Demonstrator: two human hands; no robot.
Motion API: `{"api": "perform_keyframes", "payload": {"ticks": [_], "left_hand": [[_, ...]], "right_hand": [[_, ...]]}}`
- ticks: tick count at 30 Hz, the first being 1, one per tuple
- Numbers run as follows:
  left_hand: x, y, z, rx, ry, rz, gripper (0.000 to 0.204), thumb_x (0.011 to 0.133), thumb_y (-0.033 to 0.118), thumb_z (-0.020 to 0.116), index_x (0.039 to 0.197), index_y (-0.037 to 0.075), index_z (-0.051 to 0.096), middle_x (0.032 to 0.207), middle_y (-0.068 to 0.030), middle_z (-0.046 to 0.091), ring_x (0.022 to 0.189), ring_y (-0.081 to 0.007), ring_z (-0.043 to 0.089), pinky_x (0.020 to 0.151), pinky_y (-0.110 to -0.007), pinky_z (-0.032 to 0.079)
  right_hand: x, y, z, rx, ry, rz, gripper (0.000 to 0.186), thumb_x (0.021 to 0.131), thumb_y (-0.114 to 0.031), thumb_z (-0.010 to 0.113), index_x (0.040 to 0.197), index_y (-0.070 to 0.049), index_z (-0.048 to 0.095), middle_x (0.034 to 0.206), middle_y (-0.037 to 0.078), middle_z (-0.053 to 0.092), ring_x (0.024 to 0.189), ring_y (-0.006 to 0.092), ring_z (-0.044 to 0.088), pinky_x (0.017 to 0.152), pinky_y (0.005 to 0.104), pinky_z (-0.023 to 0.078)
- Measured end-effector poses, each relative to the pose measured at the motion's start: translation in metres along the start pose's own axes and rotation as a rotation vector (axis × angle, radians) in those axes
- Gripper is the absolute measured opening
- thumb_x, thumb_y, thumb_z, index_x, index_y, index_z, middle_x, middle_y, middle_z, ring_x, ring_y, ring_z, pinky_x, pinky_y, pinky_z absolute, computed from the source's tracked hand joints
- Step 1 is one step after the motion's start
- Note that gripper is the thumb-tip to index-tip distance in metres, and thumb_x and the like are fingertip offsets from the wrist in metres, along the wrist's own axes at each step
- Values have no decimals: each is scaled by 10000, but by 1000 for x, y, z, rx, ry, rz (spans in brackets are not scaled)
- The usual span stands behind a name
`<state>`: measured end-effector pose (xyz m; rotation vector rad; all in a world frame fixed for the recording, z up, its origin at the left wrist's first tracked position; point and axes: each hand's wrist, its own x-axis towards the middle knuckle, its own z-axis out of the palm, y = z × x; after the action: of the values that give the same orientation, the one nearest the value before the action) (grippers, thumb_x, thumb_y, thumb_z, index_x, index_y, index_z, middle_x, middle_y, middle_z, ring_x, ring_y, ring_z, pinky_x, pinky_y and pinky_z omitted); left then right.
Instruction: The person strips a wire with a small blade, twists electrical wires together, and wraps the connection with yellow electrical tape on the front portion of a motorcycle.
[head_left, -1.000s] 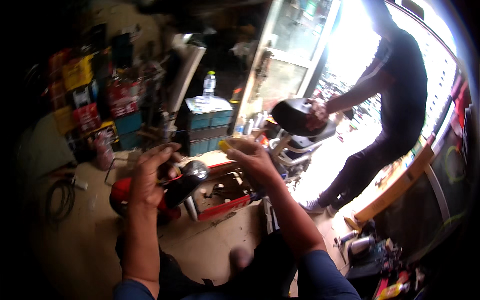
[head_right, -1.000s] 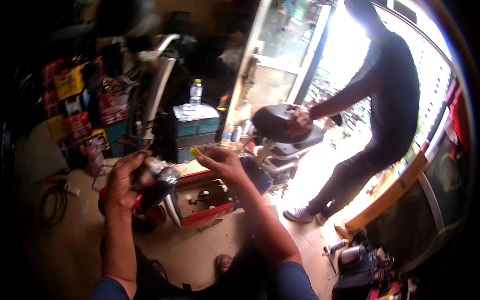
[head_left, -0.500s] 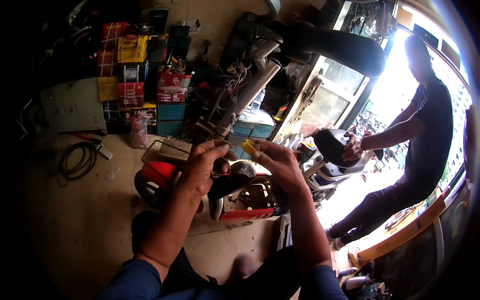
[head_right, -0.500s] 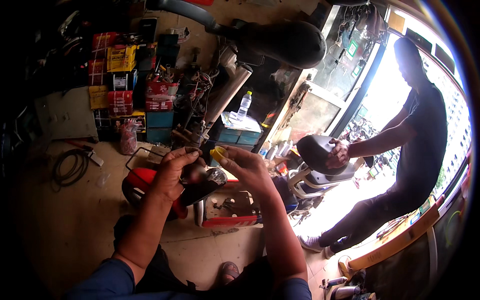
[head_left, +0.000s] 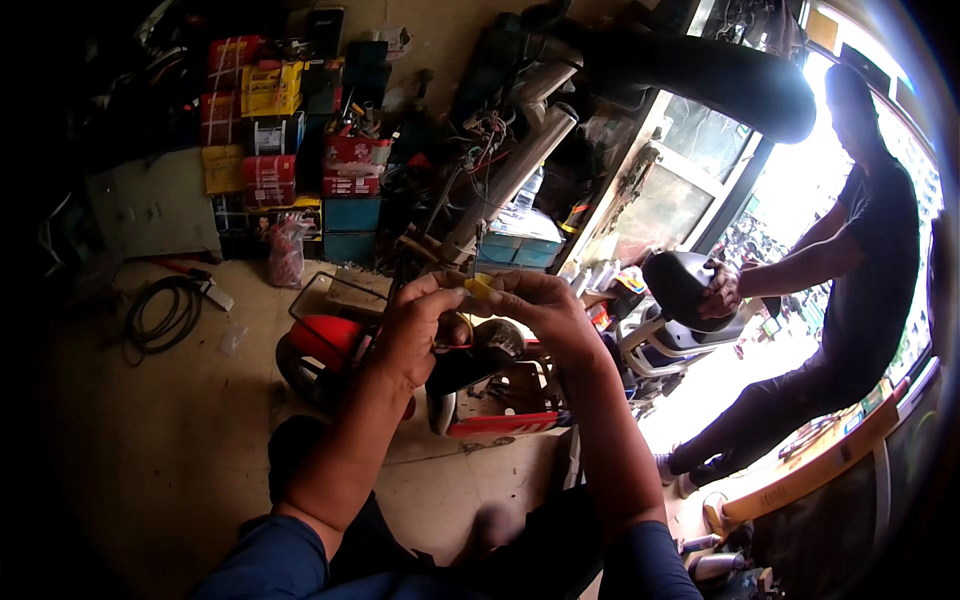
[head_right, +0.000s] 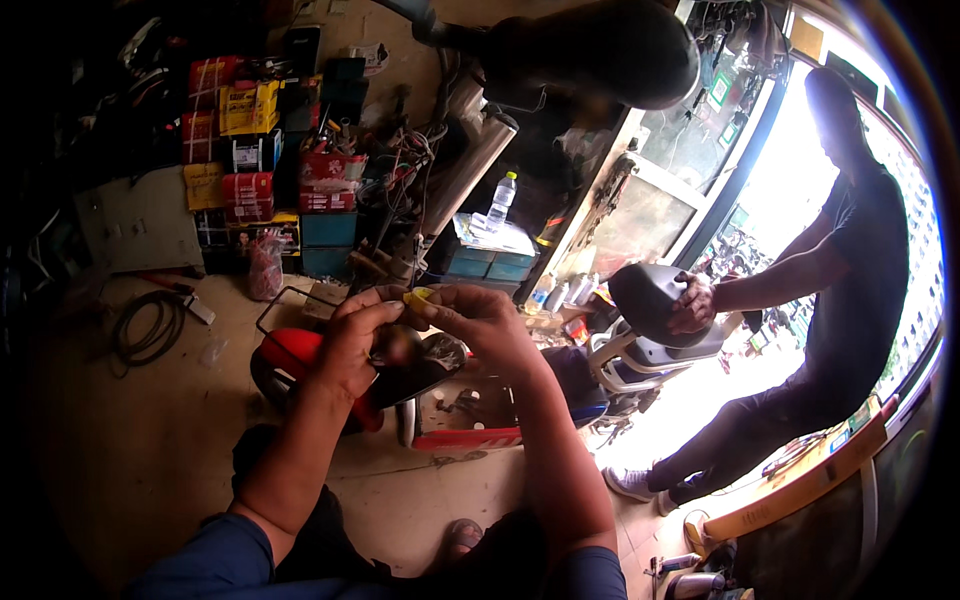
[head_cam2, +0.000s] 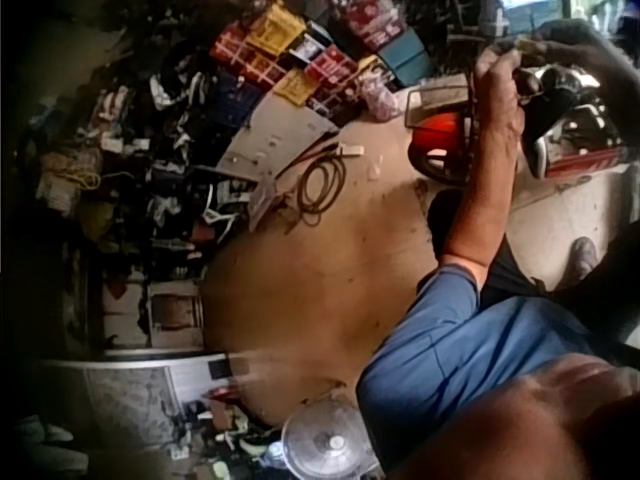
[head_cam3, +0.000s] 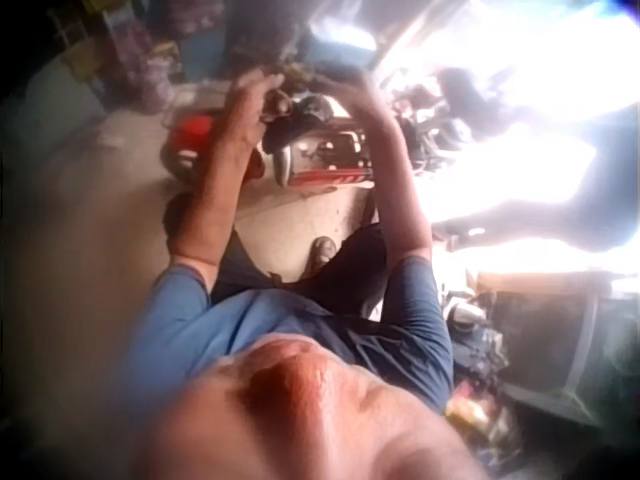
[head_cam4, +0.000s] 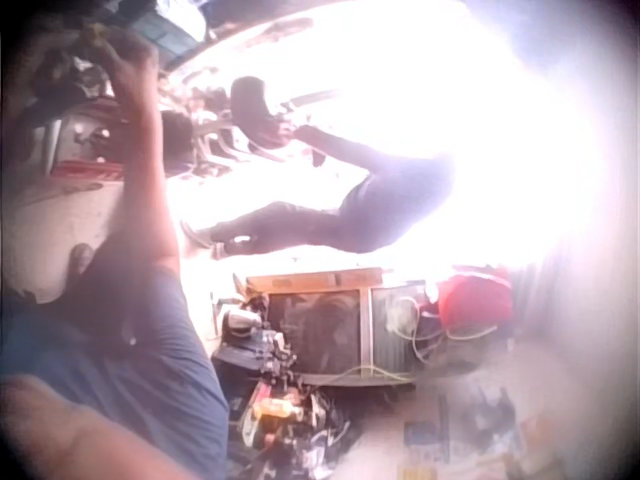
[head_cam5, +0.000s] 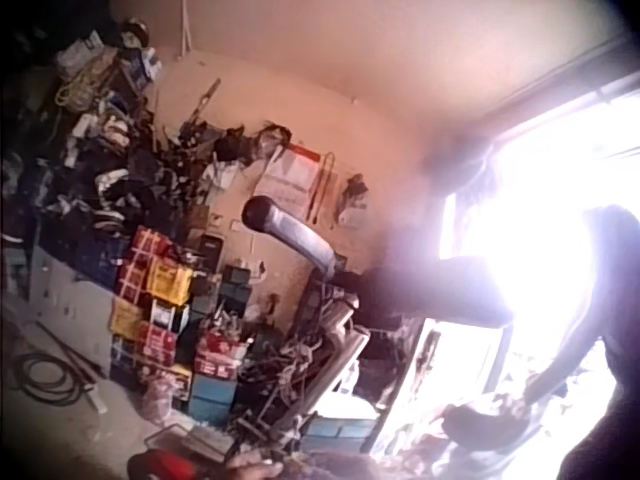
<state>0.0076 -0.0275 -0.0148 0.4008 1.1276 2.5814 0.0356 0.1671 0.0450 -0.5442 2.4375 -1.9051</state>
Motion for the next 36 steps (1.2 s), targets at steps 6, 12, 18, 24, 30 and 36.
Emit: {"api": "perform_keyframes", "payload": {"ticks": [6, 12, 18, 24, 30, 36], "left_hand": [[1, -1, 0, -12, 16, -23, 199, 991, 110, 547, 1155, 34, 632, 916, -89, 718, 605, -129, 631, 521, -227, 495], [7, -5, 1, -11, -14, -3, 159, 1020, 149, 579, 1133, 51, 635, 896, -71, 706, 557, -110, 581, 487, -224, 446], [5, 0, -1, 47, -60, 12, 124, 999, 131, 649, 1095, 53, 651, 856, -43, 701, 582, -88, 596, 503, -207, 449], [3, 2, 2, 197, -6, 78, 123, 992, 124, 675, 1062, 24, 666, 805, -22, 686, 557, -56, 564, 512, -190, 431], [6, 1, 5, 709, 31, 298, 278, 1016, 176, 607, 802, 11, 673, 612, -2, 594, 541, -49, 540, 500, -256, 409], [6, 9, 2, 744, 43, 242, 275, 1018, 176, 613, 815, 7, 687, 597, 19, 569, 508, -38, 516, 468, -249, 386]], "right_hand": [[4, 7, -7, 91, -68, -30, 238, 991, -180, 715, 1102, 31, 729, 1043, 72, 750, 990, 120, 678, 926, 285, 520], [7, 11, -14, 34, -76, -94, 219, 971, -176, 741, 1063, 22, 734, 1059, 58, 739, 999, 117, 655, 928, 294, 509], [7, 11, -14, -89, -22, -104, 277, 946, -185, 767, 1127, 23, 738, 1050, 66, 740, 970, 127, 658, 897, 292, 517], [-2, -17, -4, -345, 85, -149, 319, 911, -230, 782, 1106, 19, 745, 1121, 139, 735, 986, 181, 708, 889, 320, 537], [-11, -34, 13, -610, 195, -251, 248, 854, -169, 782, 1066, -41, 776, 1238, 158, 705, 1025, 268, 729, 926, 366, 543], [-10, -48, 18, -598, 192, -229, 177, 871, -101, 763, 1026, -17, 770, 1235, 149, 714, 1035, 254, 728, 921, 347, 547]]}}
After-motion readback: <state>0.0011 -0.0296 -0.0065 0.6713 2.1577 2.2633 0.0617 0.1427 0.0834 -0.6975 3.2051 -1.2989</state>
